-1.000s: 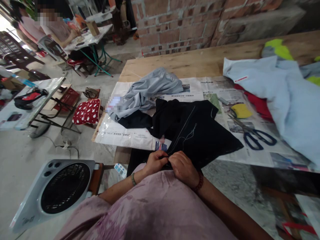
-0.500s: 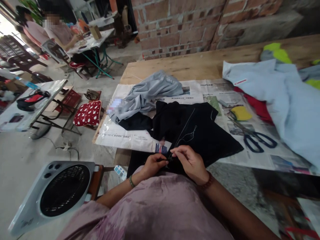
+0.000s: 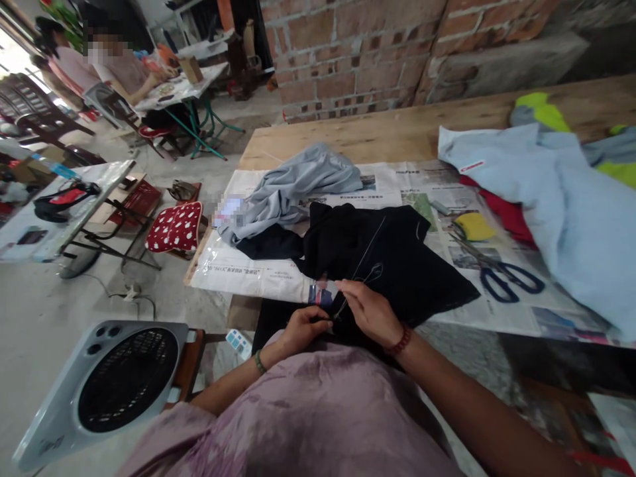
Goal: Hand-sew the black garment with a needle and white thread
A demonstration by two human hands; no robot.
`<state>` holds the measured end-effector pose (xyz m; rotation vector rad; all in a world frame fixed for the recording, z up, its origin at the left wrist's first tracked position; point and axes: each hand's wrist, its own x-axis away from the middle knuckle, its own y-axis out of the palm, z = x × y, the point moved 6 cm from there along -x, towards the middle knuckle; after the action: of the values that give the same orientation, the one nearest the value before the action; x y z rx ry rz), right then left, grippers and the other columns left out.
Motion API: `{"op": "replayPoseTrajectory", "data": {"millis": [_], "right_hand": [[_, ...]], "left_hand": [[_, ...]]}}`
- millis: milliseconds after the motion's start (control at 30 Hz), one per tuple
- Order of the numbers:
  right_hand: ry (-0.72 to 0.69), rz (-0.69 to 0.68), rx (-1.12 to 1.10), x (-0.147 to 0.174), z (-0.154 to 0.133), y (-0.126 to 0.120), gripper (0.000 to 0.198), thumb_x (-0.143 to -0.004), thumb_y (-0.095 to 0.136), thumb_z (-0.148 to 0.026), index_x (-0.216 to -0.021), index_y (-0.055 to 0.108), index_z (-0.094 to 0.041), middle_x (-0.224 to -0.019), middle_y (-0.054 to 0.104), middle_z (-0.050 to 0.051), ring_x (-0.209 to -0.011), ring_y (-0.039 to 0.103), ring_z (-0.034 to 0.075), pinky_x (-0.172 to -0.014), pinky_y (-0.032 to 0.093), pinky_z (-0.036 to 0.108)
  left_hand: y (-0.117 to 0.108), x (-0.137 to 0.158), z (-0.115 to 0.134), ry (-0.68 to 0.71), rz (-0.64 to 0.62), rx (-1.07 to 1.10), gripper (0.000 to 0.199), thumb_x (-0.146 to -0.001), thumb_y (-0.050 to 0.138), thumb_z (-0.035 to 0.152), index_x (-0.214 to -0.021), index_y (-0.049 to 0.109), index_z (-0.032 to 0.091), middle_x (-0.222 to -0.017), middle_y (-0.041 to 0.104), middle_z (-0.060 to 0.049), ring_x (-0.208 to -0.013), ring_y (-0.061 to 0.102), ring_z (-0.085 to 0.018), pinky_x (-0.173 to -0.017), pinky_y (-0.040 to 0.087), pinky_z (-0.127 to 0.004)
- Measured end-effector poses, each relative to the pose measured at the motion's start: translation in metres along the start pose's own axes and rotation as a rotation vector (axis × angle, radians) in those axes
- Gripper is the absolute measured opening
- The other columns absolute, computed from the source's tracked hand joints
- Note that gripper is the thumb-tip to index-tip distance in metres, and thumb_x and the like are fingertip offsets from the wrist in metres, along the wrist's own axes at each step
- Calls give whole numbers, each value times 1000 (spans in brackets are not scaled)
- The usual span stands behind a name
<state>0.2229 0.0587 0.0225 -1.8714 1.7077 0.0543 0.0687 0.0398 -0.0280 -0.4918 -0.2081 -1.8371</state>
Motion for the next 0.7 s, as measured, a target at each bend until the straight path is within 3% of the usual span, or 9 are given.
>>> {"op": "replayPoseTrajectory", "data": {"millis": [100, 200, 267, 400, 533, 700], "right_hand": [[-377, -144, 287, -11, -1, -10, 18, -82, 48, -13, -94, 59, -20, -102, 65, 6, -106, 57, 20, -96, 45, 45], [-479, -122, 542, -34, 14, -37, 19, -80, 50, -10, -92, 61, -19, -100, 66, 8, -106, 57, 22, -97, 44, 46], [-488, -116, 682, -53, 22, -56, 17, -82, 48, -14, -92, 62, -16, -99, 66, 9, -105, 57, 22, -97, 42, 45], [-417, -158, 904, -88, 30, -91, 35, -90, 30, -23, -92, 62, -10, -103, 64, 12, -110, 53, 20, -96, 35, 41], [-341, -171, 1114, -121, 34, -122, 20, -84, 44, -13, -88, 63, -7, -98, 63, 17, -106, 53, 17, -98, 34, 35], [-157, -142, 1167, -157, 35, -168, 40, -88, 26, -19, -77, 63, -6, -109, 61, 12, -107, 50, 13, -87, 32, 33]], "left_hand": [[0, 1, 0, -25, -10, 13, 11, -61, 66, 24, -63, 63, 14, -56, 54, 3, -56, 46, -9, -58, 36, -22], [0, 2, -3, -47, -13, 25, 12, -61, 66, 24, -65, 63, 14, -56, 53, 3, -55, 45, -8, -57, 35, -22], [0, 2, -5, -58, -13, 31, 13, -62, 65, 25, -66, 62, 13, -56, 53, 3, -54, 44, -8, -56, 34, -22], [-2, 3, -7, -73, -14, 24, 14, -62, 64, 26, -68, 62, 13, -56, 52, 3, -53, 43, -7, -54, 34, -21], [-3, 3, -6, -77, -18, 24, 18, -61, 66, 28, -67, 61, 13, -55, 52, 4, -52, 43, -7, -53, 34, -21], [-4, 3, -8, -85, -4, 42, 16, -61, 66, 27, -67, 61, 13, -53, 50, 5, -50, 41, -6, -52, 33, -20]]}}
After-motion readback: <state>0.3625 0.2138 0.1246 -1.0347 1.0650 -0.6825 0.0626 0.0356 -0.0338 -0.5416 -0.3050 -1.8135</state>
